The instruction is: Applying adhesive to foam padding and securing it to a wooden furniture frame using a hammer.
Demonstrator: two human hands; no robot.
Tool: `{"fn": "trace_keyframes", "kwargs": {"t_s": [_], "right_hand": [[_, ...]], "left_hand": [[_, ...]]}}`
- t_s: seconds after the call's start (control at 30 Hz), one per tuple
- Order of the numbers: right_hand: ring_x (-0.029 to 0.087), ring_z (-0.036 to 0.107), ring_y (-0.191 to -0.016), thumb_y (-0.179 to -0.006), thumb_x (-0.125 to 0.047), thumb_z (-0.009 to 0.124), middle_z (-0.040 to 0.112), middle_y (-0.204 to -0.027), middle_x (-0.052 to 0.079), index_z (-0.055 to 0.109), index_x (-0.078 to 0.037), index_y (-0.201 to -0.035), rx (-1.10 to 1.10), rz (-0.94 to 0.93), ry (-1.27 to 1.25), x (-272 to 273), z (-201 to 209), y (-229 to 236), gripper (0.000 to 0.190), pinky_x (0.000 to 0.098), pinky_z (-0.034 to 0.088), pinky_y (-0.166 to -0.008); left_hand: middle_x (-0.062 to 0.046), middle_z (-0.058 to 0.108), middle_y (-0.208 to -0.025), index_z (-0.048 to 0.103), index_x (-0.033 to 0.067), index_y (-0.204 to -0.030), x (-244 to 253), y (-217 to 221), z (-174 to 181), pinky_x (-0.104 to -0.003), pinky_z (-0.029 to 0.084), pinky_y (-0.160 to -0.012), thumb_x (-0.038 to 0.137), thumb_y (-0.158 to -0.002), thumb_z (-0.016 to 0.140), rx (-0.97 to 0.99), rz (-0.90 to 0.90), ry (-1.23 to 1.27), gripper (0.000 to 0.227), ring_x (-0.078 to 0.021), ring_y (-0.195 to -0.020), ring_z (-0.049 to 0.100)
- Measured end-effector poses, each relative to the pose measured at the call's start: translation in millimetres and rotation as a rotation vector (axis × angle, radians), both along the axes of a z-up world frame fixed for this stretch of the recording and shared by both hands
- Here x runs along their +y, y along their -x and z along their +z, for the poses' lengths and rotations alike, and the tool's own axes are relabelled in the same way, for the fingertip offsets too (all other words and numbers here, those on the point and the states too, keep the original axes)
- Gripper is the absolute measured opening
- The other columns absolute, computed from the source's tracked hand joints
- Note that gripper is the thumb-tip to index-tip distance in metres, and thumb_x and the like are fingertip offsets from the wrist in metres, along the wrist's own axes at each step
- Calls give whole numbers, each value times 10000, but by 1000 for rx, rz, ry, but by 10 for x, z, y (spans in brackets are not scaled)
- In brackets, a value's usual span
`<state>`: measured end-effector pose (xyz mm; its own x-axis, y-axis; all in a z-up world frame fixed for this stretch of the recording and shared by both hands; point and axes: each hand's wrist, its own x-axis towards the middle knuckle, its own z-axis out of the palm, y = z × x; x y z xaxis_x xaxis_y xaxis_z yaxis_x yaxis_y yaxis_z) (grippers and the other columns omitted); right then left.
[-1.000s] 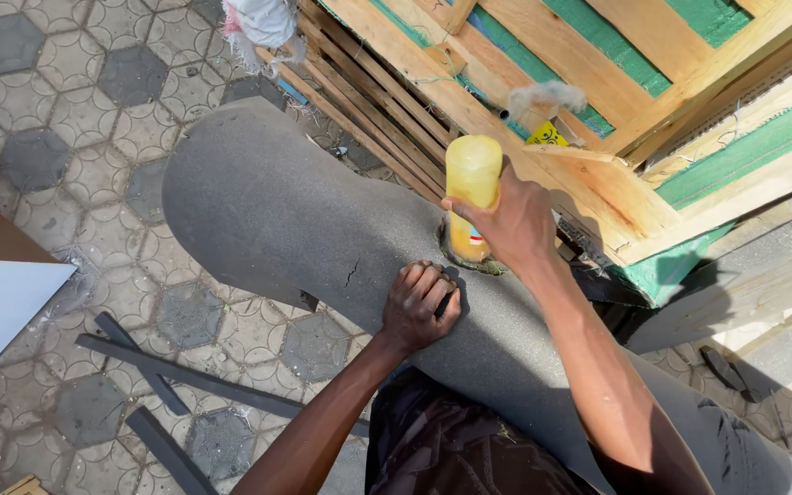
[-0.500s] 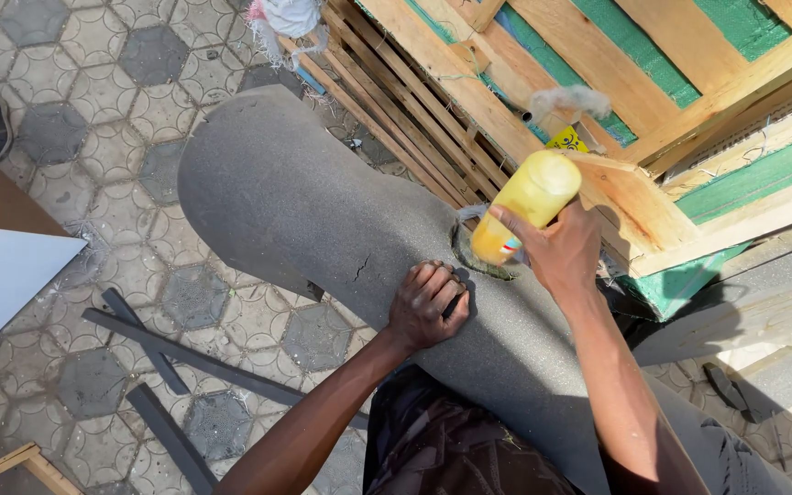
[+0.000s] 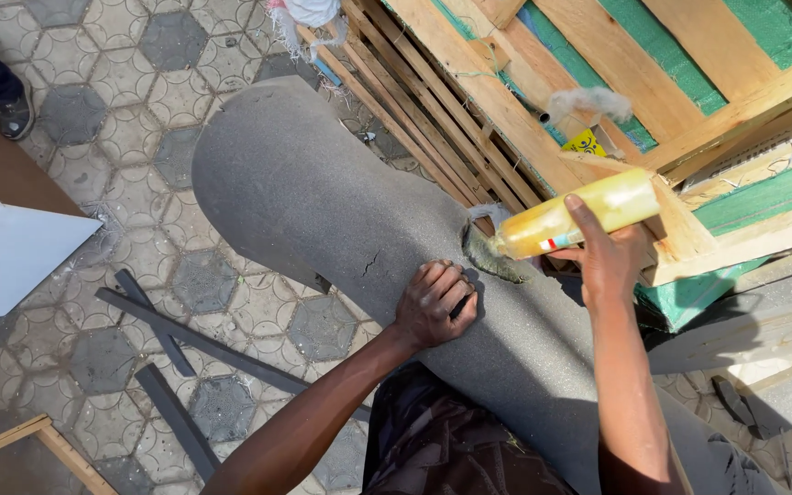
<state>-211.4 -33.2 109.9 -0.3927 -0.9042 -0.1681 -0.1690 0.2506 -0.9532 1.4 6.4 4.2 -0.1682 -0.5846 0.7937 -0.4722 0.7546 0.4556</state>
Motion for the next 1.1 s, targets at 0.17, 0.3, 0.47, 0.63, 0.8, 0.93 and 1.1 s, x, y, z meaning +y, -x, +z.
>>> {"fn": "trace_keyframes", "kwargs": {"t_s": [0.17,0.3,0.47,0.63,0.8,0.93,1.1], "right_hand": [[381,737,-798,-964,-474,818,628,-867,187,506,64,-1152,1,56,-125,56,-304,93,649,462,647,-614],[396,738,-765,-915,-314,870,671,-930,237,544,123,-1109,-134,35,-30,-173,-110,362,578,547,613,-501],[453,708,-995,-994,-450,834,590,-1130,342,457,128,-1208,-203,-49,-7,-196,-91,554,722,585,654,-681],[406,696,-1059,-918,-442,858,570,-1159,227,401,82,-1241,-490,-198,-17,-149,-303,787,766,587,654,-740],[384,733,-1013,-869,-419,886,643,-1123,143,485,-32,-1216,-616,-340,9,-65,-338,850,657,606,655,-749],[383,740,-1002,-878,-393,878,649,-1120,141,484,-30,-1211,-613,-400,24,-67,-248,870,631,614,648,-742],[386,756,-962,-859,-377,890,691,-1085,125,542,-60,-1200,-599,-475,33,-118,-259,756,582,630,650,-701]], "left_hand": [[-97,594,-761,642,88,-764,-84,36,153,-400,580,-892,173,-940,641,-50,-1,-9,195,-283,-761,676],[-134,602,-758,655,53,-762,-185,167,199,-411,590,-855,123,-909,675,-35,-27,17,165,-319,-701,662],[-130,618,-790,660,57,-777,-192,316,91,-406,586,-867,163,-929,664,-57,-19,-4,185,-328,-729,669],[-104,628,-789,668,80,-779,-344,475,67,-390,581,-878,189,-936,662,-100,-15,-22,192,-302,-747,679],[-103,630,-812,663,80,-793,-418,550,119,-398,567,-844,167,-949,646,-127,-42,-18,179,-315,-790,683],[-101,633,-810,663,83,-788,-443,524,123,-399,563,-849,181,-955,648,-134,-70,-34,194,-314,-793,686],[-95,652,-813,685,95,-806,-365,355,-5,-401,574,-855,175,-914,672,-133,-63,-54,135,-294,-796,703]]}}
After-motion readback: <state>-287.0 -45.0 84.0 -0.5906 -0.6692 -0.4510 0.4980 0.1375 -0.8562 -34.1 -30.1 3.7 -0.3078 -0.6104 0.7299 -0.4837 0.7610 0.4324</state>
